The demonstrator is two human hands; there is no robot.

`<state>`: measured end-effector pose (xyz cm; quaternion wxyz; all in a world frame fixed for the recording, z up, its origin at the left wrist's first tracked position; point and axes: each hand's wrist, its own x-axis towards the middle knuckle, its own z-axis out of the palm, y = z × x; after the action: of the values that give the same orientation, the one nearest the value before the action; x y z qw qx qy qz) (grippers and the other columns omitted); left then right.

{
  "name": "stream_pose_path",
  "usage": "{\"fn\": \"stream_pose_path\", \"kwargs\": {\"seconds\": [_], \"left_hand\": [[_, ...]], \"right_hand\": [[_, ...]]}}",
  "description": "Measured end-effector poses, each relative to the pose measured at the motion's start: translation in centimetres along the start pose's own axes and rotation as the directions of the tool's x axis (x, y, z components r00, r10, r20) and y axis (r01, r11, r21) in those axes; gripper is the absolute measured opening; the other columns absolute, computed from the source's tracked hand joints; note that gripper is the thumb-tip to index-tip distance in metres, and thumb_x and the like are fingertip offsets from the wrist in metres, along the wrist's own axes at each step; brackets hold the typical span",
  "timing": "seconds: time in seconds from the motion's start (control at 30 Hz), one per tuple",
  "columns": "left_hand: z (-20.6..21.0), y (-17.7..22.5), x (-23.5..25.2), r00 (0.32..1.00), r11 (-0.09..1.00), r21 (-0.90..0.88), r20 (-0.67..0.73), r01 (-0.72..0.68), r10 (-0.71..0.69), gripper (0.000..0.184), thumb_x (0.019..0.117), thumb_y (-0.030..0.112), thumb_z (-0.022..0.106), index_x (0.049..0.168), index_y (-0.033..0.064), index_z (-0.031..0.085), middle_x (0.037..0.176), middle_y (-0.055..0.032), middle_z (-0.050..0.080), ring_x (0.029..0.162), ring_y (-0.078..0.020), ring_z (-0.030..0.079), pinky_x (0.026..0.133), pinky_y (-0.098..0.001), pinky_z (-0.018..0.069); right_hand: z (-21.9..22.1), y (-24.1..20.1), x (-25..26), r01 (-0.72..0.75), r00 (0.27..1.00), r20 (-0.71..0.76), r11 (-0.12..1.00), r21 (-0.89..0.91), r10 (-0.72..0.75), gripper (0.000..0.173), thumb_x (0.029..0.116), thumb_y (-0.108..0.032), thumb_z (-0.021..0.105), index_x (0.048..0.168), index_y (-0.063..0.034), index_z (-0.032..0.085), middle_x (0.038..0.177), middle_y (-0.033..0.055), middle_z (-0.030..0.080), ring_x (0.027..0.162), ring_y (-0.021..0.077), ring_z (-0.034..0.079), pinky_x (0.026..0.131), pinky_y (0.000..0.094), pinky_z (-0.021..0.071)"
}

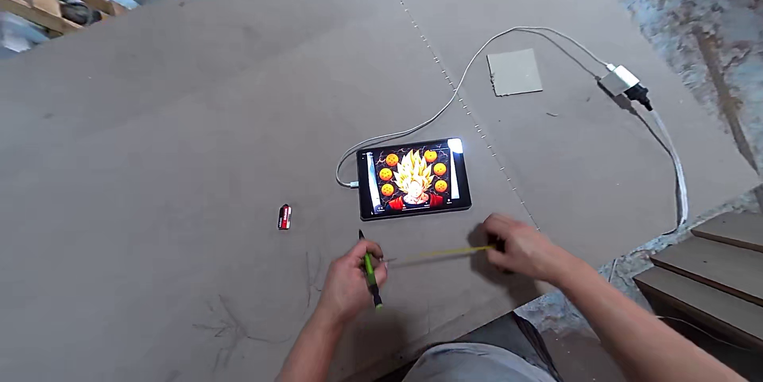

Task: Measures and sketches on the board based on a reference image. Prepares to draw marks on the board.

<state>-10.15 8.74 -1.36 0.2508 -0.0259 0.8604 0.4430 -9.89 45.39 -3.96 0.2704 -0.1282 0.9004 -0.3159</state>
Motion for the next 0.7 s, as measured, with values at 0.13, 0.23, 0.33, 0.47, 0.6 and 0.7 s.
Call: {"fn": "stream_pose_path", "kwargs": {"seconds": [0.13,0.23,0.33,0.47,0.6,0.7], "left_hand": [[0.4,0.2,3.7,0.997,0.997,0.076,-0.081,-0.006,0.013,0.015,0.0886,0.019,0.077,0.103,0.0174,0.071,0.071,0.0050,0.065,0.059,-0.0092,0.061,0.055,-0.0323,0.0544],[1.6,-0.6,5.8,0.977,0.987,0.150,-0.195,-0.053,0.082,0.015,0.0920,0.020,0.077,0.106,0.0186,0.072,0.072,0.0047,0.067,0.058,-0.0096,0.061,0.053,-0.0337,0.0546],[3.4,-2.4,6.9,0.923,0.985,0.140,-0.355,-0.102,0.146,0.016,0.0930,0.018,0.076,0.109,0.0175,0.073,0.080,0.0039,0.071,0.062,-0.0066,0.063,0.057,-0.0302,0.0561],[5.7,-3.9,7.0,0.866,0.985,0.142,-0.475,-0.101,0.157,0.017,0.0957,0.018,0.074,0.112,0.0174,0.073,0.095,0.0027,0.075,0.073,-0.0050,0.069,0.065,-0.0285,0.0598],[6.9,-5.0,7.0,0.818,0.972,0.182,-0.528,-0.151,0.226,0.019,0.0982,0.020,0.071,0.117,0.0154,0.073,0.099,0.0007,0.075,0.077,-0.0030,0.069,0.069,-0.0249,0.0596],[7.4,-5.6,7.3,0.782,0.959,0.184,-0.556,-0.215,0.282,0.020,0.1001,0.019,0.068,0.117,0.0113,0.074,0.104,-0.0014,0.076,0.085,-0.0026,0.071,0.077,-0.0229,0.0603]], "right_hand": [[0.2,5.0,2.0,0.154,0.960,-0.224,0.985,-0.072,-0.167,0.017,0.0985,-0.027,0.062,0.106,-0.0214,0.076,0.110,-0.0054,0.073,0.096,0.0094,0.071,0.081,0.0385,0.0621],[0.0,5.9,3.8,0.173,0.915,-0.344,0.974,-0.144,-0.213,0.019,0.1002,-0.027,0.061,0.105,-0.0197,0.078,0.108,-0.0029,0.074,0.103,0.0132,0.070,0.090,0.0405,0.0586],[-0.2,5.9,5.1,0.150,0.904,-0.367,0.967,-0.207,-0.219,0.021,0.1013,-0.031,0.060,0.106,-0.0219,0.079,0.110,-0.0024,0.074,0.108,0.0176,0.067,0.093,0.0430,0.0552],[0.1,5.8,5.9,0.166,0.896,-0.362,0.950,-0.264,-0.257,0.024,0.1023,-0.029,0.058,0.104,-0.0200,0.080,0.108,-0.0022,0.075,0.109,0.0195,0.067,0.093,0.0430,0.0543],[0.2,6.1,6.0,0.186,0.893,-0.349,0.939,-0.290,-0.285,0.025,0.1023,-0.028,0.057,0.106,-0.0197,0.080,0.108,-0.0029,0.074,0.109,0.0180,0.066,0.093,0.0406,0.0539],[0.3,6.2,5.9,0.192,0.888,-0.355,0.937,-0.292,-0.293,0.024,0.1013,-0.026,0.058,0.106,-0.0189,0.080,0.107,-0.0022,0.075,0.109,0.0178,0.067,0.093,0.0396,0.0543]]}}
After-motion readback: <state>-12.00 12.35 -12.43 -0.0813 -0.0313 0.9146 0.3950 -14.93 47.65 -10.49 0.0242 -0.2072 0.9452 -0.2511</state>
